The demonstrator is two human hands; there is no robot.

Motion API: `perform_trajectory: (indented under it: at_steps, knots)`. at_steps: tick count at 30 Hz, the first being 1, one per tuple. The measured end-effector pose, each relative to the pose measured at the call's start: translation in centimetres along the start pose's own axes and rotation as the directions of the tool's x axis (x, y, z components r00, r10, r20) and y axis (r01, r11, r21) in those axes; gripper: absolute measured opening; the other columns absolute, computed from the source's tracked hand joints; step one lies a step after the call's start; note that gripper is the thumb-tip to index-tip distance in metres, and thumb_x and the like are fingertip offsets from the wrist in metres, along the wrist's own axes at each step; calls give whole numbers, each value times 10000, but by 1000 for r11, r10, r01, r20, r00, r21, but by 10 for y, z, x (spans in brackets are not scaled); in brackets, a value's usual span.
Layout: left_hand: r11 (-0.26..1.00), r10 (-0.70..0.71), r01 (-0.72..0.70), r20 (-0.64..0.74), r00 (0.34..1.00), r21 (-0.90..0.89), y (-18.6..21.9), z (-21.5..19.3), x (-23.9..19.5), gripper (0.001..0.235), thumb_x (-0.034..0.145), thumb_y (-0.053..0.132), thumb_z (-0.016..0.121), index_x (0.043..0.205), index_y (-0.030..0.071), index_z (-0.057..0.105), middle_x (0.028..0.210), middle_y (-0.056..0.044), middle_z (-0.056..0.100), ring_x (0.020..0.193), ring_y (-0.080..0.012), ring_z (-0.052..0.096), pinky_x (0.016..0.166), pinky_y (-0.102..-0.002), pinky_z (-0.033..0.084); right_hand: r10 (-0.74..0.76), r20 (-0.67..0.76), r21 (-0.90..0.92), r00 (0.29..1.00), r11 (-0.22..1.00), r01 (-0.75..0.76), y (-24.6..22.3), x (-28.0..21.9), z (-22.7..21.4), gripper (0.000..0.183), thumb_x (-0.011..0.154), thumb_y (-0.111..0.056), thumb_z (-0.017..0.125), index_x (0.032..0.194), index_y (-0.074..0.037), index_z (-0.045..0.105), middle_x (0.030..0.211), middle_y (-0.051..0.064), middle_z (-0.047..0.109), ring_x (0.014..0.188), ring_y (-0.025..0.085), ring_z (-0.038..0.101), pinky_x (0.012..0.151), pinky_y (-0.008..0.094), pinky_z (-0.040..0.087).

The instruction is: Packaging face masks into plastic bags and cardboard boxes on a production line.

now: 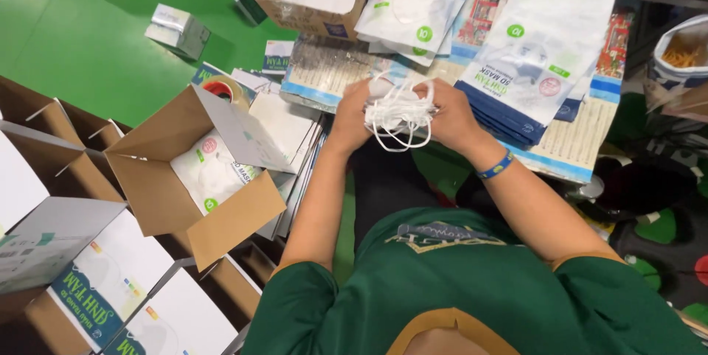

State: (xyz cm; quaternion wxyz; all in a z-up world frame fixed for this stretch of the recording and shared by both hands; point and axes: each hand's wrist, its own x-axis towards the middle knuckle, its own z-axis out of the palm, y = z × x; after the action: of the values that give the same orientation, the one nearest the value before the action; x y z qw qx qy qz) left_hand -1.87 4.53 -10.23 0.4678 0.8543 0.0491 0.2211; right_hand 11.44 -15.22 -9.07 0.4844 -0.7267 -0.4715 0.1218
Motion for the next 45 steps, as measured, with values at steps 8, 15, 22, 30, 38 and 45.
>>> perform_trajectory:
  at_steps: [8,15,22,30,38,45]
  knots:
    - [979,170,-175,53,984,108,-38,9,6,406,795,196,818,1170,81,714,1395,-196,568,1358,-441,464,1116,-500,381,-58,94,-237,994,968,79,45,22,22,443,789,-268,833,1192,-111,741,1088,150,617,1058,342,565,911,417,484]
    - [956,-53,12,133,990,292,-79,18,2,272,957,211,788,1191,126,679,1291,-63,676,1223,-261,586,1041,-331,480,-73,89,-267,993,959,95,31,22,22,349,831,-229,821,1171,-159,780,1104,116,632,1075,324,590,911,400,511]
    - [610,-110,159,115,987,-776,-4,22,-18,607,879,227,814,1415,68,577,1318,-61,659,1224,-166,622,1059,-327,502,-24,107,173,994,985,5,-1,-15,1,479,775,-220,865,1209,-76,724,1198,79,744,1117,239,695,1011,367,531]
    - [889,-193,320,366,910,-327,13,-13,-8,410,953,231,720,1275,-22,690,1204,-156,697,1127,-285,645,1009,-389,511,181,-2,-2,984,984,-181,19,-66,-116,125,954,-174,753,1039,-87,783,1022,55,766,911,197,737,817,348,577]
    - [975,187,-213,773,606,-69,84,79,65,675,929,468,710,1383,-22,608,1649,-211,312,1551,-393,201,1245,-516,192,187,-36,-717,982,680,-155,55,-75,-108,134,862,-218,757,915,-97,778,888,115,668,835,346,672,721,472,535]
    - [921,-53,-308,859,509,239,78,146,62,438,829,455,726,1175,191,771,1667,-179,141,1559,-356,84,1223,-585,102,55,-340,-629,939,729,-270,31,-47,-121,178,764,-110,756,910,-47,677,924,139,633,829,366,652,658,474,507]
